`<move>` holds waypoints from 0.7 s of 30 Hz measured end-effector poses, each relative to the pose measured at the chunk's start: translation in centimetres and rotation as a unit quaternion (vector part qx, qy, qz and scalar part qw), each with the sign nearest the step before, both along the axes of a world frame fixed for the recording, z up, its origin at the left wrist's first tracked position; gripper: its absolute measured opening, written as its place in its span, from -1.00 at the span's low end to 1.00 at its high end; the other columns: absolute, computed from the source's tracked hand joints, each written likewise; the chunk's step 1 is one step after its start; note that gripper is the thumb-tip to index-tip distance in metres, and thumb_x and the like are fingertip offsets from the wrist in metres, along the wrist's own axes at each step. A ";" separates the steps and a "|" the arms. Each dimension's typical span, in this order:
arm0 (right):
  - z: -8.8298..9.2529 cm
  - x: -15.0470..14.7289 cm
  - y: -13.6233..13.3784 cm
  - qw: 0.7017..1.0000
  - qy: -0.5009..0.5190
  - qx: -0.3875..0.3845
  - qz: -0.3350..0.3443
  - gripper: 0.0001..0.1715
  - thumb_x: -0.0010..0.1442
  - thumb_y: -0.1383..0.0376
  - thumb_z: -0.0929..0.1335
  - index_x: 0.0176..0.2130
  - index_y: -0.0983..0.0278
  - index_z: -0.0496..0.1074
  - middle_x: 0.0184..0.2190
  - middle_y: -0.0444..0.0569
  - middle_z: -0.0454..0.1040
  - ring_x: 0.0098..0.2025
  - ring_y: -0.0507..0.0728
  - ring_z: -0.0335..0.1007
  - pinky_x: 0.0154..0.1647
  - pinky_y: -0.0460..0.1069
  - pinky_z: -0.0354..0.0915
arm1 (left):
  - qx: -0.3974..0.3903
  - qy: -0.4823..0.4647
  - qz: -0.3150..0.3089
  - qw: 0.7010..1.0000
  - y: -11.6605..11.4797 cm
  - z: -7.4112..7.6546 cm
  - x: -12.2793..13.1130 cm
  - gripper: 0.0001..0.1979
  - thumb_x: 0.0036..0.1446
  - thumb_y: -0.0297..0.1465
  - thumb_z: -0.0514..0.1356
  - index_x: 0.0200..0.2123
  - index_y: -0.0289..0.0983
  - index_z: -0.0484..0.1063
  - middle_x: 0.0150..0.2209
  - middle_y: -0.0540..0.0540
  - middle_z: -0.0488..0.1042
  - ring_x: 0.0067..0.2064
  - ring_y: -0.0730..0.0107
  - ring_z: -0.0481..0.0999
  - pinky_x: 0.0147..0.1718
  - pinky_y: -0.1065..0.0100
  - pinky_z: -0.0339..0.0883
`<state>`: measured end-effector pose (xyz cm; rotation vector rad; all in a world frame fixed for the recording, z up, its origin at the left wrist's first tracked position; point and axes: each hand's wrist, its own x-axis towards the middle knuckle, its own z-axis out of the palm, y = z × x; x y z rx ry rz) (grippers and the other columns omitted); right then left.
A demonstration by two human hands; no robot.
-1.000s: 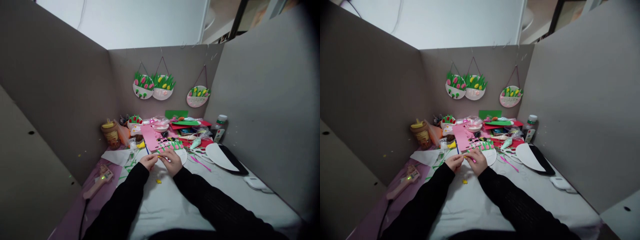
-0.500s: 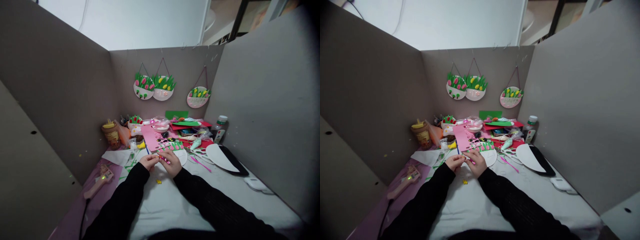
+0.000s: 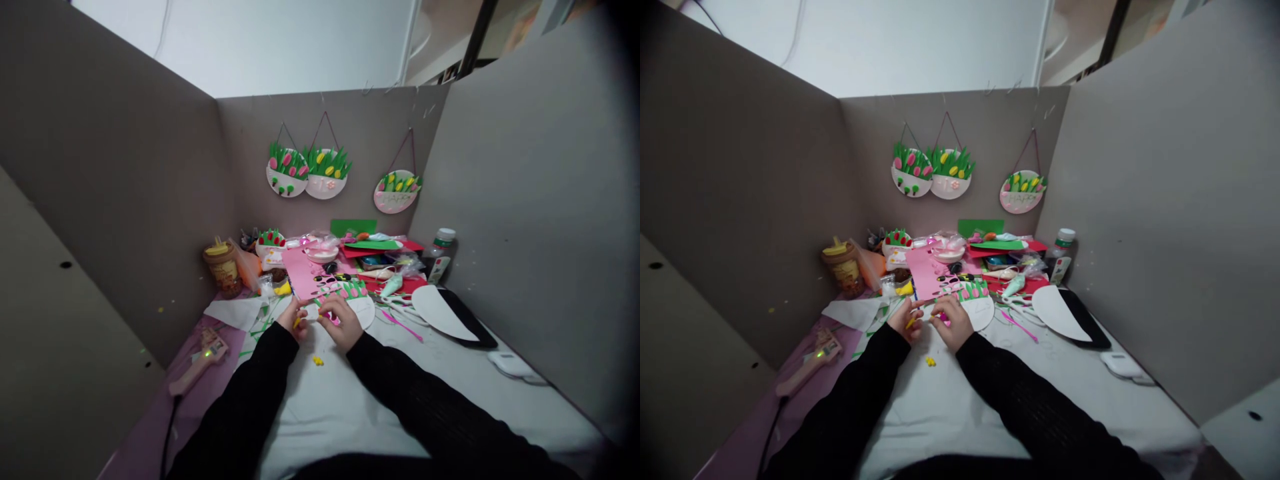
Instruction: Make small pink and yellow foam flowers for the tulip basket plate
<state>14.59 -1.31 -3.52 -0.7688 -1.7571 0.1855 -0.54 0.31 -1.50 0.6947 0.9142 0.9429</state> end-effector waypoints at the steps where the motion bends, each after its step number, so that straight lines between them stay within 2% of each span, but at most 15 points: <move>1: 0.1 0.0 0.0 1.000 -0.004 -0.002 0.005 -0.97 0.11 0.33 0.29 -0.37 0.24 0.33 -0.35 -0.02 0.33 -0.23 0.12 0.26 -0.27 0.03 0.28 | -0.017 -0.021 0.022 0.999 0.1 0.2 0.0 -0.54 0.05 0.01 0.00 -0.20 -0.27 0.22 -0.51 0.08 0.15 -0.67 0.67 0.07 -0.73 0.56 -0.19; 3: 0.2 0.2 -0.1 1.000 -0.011 -0.011 0.018 -0.88 0.16 0.31 0.23 -0.40 0.25 0.32 -0.37 -0.03 0.32 -0.24 0.11 0.26 -0.25 0.03 0.26 | -0.047 -0.065 0.054 0.995 0.2 0.5 -0.1 -0.58 0.08 -0.02 -0.02 -0.25 -0.28 0.22 -0.47 0.03 0.20 -0.63 0.64 0.15 -0.74 0.57 -0.16; 7: 0.3 0.3 -0.1 0.999 -0.018 -0.018 0.033 -0.72 0.21 0.30 0.17 -0.49 0.26 0.30 -0.40 -0.03 0.30 -0.30 0.08 0.25 -0.25 0.03 0.24 | -0.070 -0.096 0.051 0.992 0.0 0.9 -0.2 -0.58 0.12 -0.03 -0.09 -0.29 -0.29 0.23 -0.44 -0.03 0.24 -0.61 0.58 0.19 -0.73 0.57 -0.10; 12: 0.1 -0.1 0.0 0.999 -0.022 -0.016 0.026 -0.97 0.09 0.33 0.32 -0.39 0.26 0.37 -0.38 -0.04 0.31 -0.30 0.10 0.27 -0.26 0.03 0.27 | -0.067 -0.109 0.059 0.990 -0.4 1.2 -0.1 -0.57 0.14 -0.05 -0.14 -0.31 -0.29 0.24 -0.41 -0.07 0.28 -0.56 0.51 0.27 -0.67 0.49 0.06; 16: 0.1 -0.3 -0.2 0.999 -0.038 -0.003 0.034 -0.87 0.11 0.39 0.28 -0.30 0.24 0.40 -0.35 -0.03 0.33 -0.26 0.10 0.28 -0.23 0.04 0.28 | -0.048 -0.126 0.070 0.988 -0.5 1.2 0.1 -0.55 0.14 -0.04 -0.14 -0.30 -0.30 0.25 -0.40 -0.08 0.29 -0.56 0.51 0.27 -0.64 0.48 0.08; 21: -0.3 -0.6 -0.4 0.996 -0.075 0.036 0.027 -0.87 0.09 0.38 0.33 -0.28 0.23 0.42 -0.34 -0.03 0.36 -0.27 0.10 0.27 -0.22 0.04 0.28 | -0.044 -0.165 0.068 0.983 -0.6 1.0 0.3 -0.56 0.13 -0.04 -0.14 -0.31 -0.30 0.24 -0.42 -0.07 0.27 -0.57 0.50 0.26 -0.59 0.42 0.15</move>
